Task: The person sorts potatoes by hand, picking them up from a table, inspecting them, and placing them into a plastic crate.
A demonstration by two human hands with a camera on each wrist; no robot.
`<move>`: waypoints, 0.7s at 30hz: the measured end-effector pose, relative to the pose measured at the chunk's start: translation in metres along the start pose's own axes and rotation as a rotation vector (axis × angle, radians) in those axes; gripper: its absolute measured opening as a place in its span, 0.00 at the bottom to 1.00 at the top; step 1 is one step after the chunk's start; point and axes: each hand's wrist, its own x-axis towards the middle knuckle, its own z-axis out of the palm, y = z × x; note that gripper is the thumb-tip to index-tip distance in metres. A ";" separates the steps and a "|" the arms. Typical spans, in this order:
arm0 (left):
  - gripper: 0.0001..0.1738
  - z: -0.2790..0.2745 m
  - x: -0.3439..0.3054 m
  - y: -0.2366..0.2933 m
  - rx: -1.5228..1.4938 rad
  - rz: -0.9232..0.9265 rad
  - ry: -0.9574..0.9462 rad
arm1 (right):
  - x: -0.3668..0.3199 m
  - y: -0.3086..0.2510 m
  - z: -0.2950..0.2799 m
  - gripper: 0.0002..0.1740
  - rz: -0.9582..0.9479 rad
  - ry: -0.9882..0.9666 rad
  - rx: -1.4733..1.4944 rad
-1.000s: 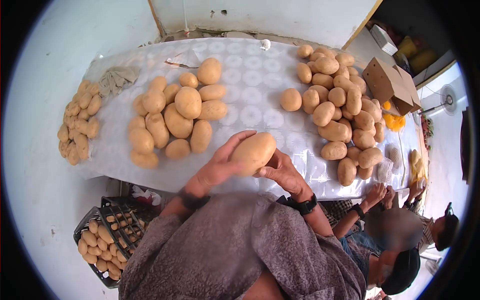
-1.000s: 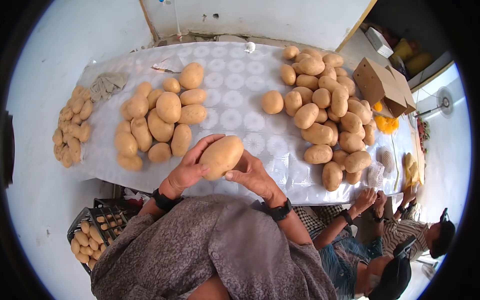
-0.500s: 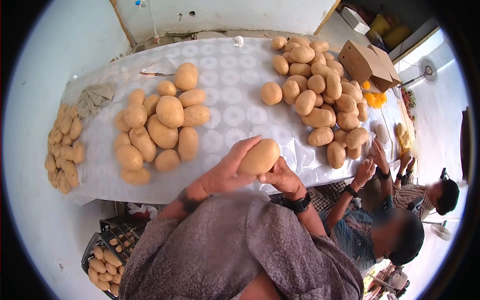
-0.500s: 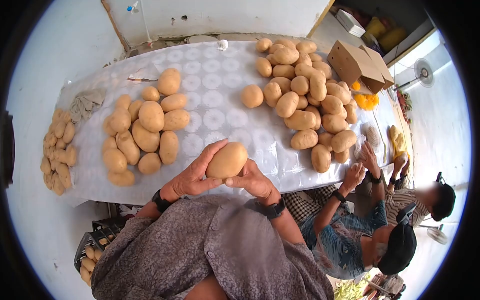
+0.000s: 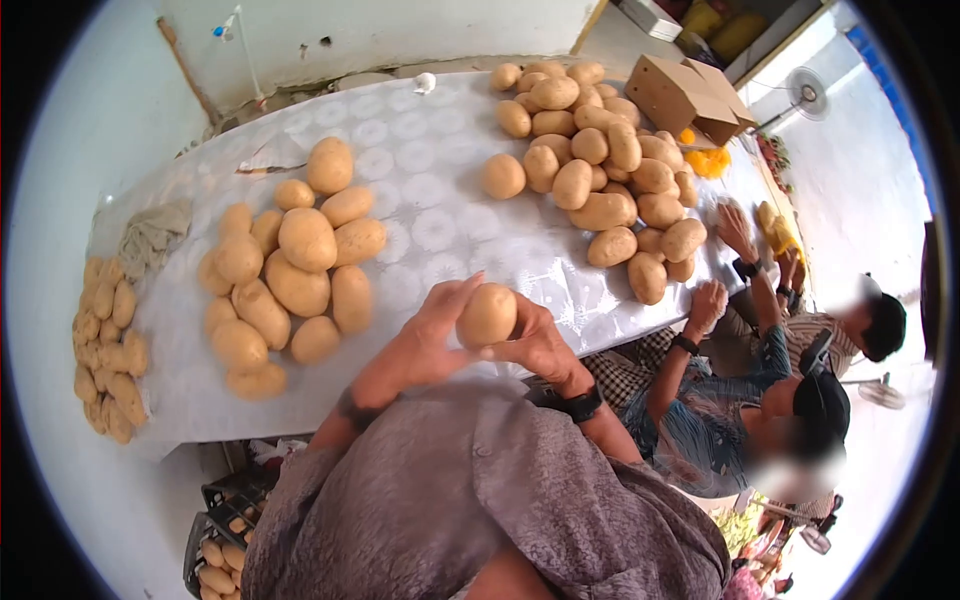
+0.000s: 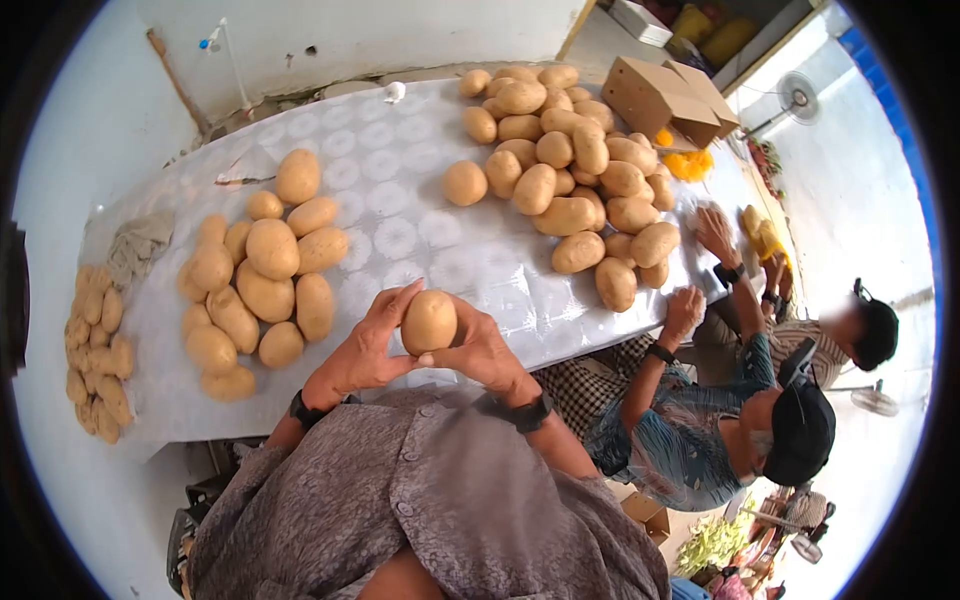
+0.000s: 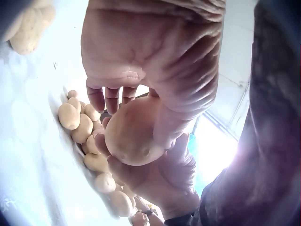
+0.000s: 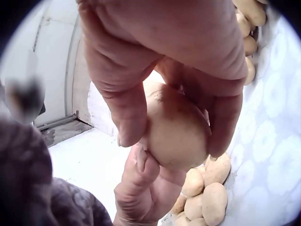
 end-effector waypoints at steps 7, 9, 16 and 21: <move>0.54 0.008 -0.013 -0.019 -0.382 -0.310 -0.033 | 0.002 0.006 0.010 0.39 0.000 0.095 -0.336; 0.54 0.007 -0.016 -0.021 -0.506 -0.305 -0.044 | 0.002 0.012 0.007 0.43 -0.047 0.054 -0.397; 0.55 0.003 -0.020 -0.031 -0.762 -0.306 -0.143 | 0.004 0.011 0.007 0.50 -0.022 -0.041 -0.280; 0.54 0.006 -0.016 -0.028 -0.686 -0.316 -0.193 | 0.005 0.025 0.001 0.51 -0.027 -0.054 -0.202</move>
